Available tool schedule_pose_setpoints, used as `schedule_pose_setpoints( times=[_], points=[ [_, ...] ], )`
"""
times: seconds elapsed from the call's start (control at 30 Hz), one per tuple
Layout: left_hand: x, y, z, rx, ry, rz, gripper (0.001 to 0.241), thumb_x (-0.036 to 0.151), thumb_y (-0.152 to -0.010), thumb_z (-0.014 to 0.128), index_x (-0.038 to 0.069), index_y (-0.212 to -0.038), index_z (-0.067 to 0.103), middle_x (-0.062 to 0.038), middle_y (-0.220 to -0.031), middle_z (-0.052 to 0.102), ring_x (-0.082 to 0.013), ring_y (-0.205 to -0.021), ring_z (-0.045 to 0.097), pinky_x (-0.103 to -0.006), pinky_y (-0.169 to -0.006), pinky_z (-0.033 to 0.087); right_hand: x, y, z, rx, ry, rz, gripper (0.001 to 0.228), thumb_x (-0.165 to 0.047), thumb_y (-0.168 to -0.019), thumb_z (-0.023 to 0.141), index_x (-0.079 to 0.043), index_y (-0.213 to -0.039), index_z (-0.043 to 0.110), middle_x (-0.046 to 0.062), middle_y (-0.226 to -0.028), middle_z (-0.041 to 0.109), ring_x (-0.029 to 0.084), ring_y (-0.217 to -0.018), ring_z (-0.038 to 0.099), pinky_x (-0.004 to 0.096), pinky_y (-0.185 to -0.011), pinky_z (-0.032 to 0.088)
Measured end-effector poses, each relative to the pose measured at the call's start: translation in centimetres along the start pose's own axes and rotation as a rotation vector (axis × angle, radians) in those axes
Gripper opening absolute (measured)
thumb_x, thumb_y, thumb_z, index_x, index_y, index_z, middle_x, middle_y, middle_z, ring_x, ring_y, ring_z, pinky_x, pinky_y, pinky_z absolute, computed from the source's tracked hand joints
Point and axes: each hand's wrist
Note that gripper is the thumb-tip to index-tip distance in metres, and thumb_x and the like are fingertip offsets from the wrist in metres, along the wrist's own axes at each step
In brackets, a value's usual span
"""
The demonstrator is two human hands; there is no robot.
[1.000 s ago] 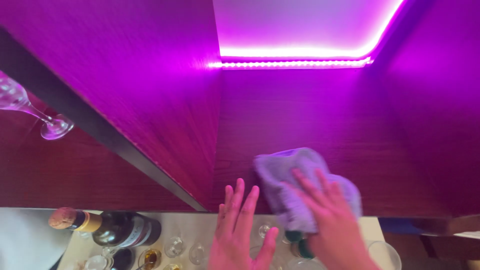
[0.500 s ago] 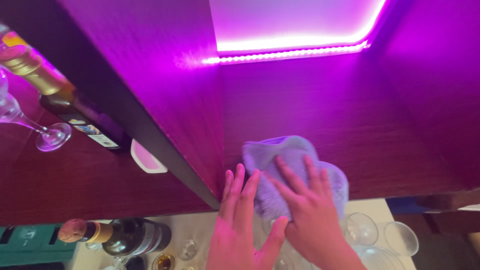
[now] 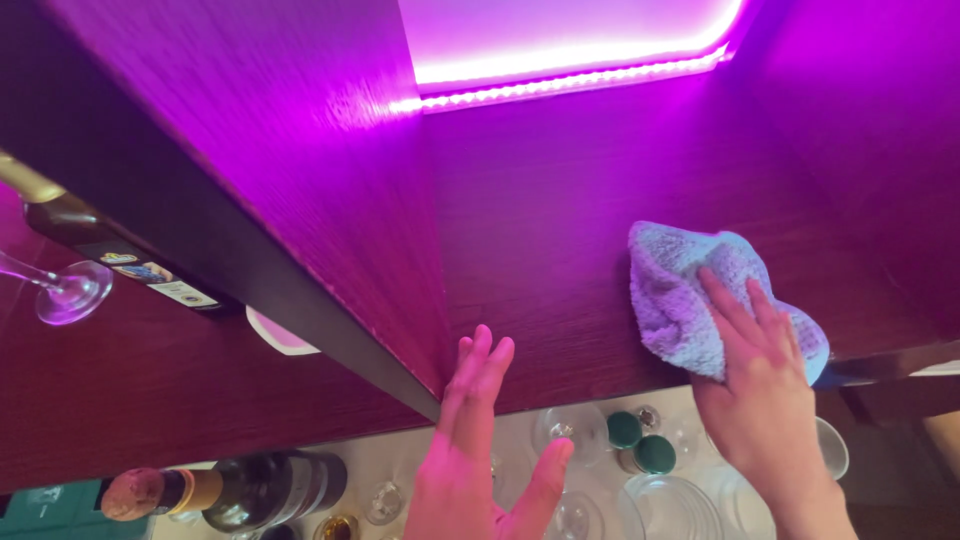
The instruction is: Cleaning and organizing various types of glassware on a bar counter and shelf.
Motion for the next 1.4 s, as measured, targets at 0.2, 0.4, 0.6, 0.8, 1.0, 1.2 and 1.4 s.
schedule_pose_setpoints(
  times=[0.2, 0.4, 0.6, 0.8, 1.0, 1.2, 1.4],
  points=[
    [-0.9, -0.7, 1.4, 0.006, -0.014, 0.058, 0.08, 0.028, -0.088, 0.078, 0.0, -0.154, 0.041, -0.028, -0.164, 0.037, -0.0466, -0.155, 0.03, -0.0526, -0.118, 0.035, -7.3, -0.5, 2.2, -0.04, 0.064, -0.216, 0.097, -0.013, -0.05, 0.072, -0.02, -0.145, 0.052, 0.009, -0.159, 0.039, 0.052, -0.144, 0.025, 0.065, -0.114, 0.019],
    [0.3, -2.8, 3.5, 0.094, -0.061, 0.151, 0.078, 0.027, -0.089, 0.077, -0.001, -0.152, 0.042, -0.029, -0.16, 0.041, -0.0481, -0.154, 0.034, -0.0531, -0.12, 0.036, -4.9, -1.8, -0.3, -0.187, -0.172, -0.492, 0.088, -0.014, -0.064, 0.074, -0.017, -0.148, 0.048, 0.007, -0.159, 0.038, 0.044, -0.15, 0.024, 0.061, -0.118, 0.019],
    [2.1, -5.0, 7.8, 0.073, -0.192, 0.047, 0.081, 0.032, -0.082, 0.079, 0.002, -0.15, 0.045, -0.023, -0.159, 0.041, -0.0449, -0.151, 0.031, -0.0609, -0.116, 0.025, 8.5, -4.9, -5.1, -0.18, -0.028, -0.171, 0.093, 0.002, -0.063, 0.063, -0.02, -0.152, 0.044, 0.001, -0.165, 0.034, 0.034, -0.154, 0.023, 0.051, -0.122, 0.021],
    [3.7, -5.5, 9.0, 0.059, -0.215, -0.107, 0.096, 0.034, -0.08, 0.08, 0.004, -0.155, 0.029, -0.02, -0.159, 0.036, -0.0411, -0.152, 0.024, -0.0627, -0.116, 0.016, 10.8, -7.9, -5.0, -0.19, 0.13, -0.071, 0.093, -0.019, -0.072, 0.07, -0.016, -0.157, 0.033, 0.009, -0.169, 0.019, 0.049, -0.151, 0.009, 0.061, -0.116, 0.011],
    [3.4, -4.9, 8.7, 0.194, -0.231, -0.127, 0.102, 0.035, -0.079, 0.08, 0.001, -0.156, 0.023, -0.021, -0.16, 0.037, -0.0419, -0.152, 0.027, -0.0615, -0.117, 0.019, 3.2, -8.1, -2.6, -0.276, -0.026, -0.568, 0.093, -0.026, -0.071, 0.073, -0.023, -0.157, 0.037, 0.014, -0.169, 0.019, 0.059, -0.15, 0.004, 0.074, -0.116, 0.005],
    [2.8, -4.9, 8.1, 0.274, -0.264, -0.119, 0.103, 0.036, -0.078, 0.081, -0.001, -0.156, 0.024, -0.023, -0.16, 0.038, -0.0434, -0.151, 0.03, -0.0609, -0.116, 0.024, 2.4, -8.7, -3.3, -0.403, -0.265, -0.993, 0.098, -0.02, -0.066, 0.067, -0.032, -0.159, 0.04, 0.003, -0.171, 0.025, 0.044, -0.155, 0.009, 0.067, -0.116, 0.004],
    [2.8, -5.1, 6.7, 0.307, -0.296, -0.056, 0.1, 0.033, -0.082, 0.081, -0.003, -0.156, 0.025, -0.027, -0.159, 0.039, -0.0472, -0.151, 0.031, -0.0577, -0.118, 0.026, 0.0, -13.1, -1.9, -0.516, -0.134, -0.803, 0.099, -0.011, -0.071, 0.069, -0.029, -0.161, 0.031, 0.006, -0.171, 0.019, 0.039, -0.156, 0.004, 0.064, -0.118, 0.007]
  ],
)
Point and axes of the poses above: each hand's wrist, its own y-axis away from the middle knuckle, its own z-axis out of the palm, x = y × z
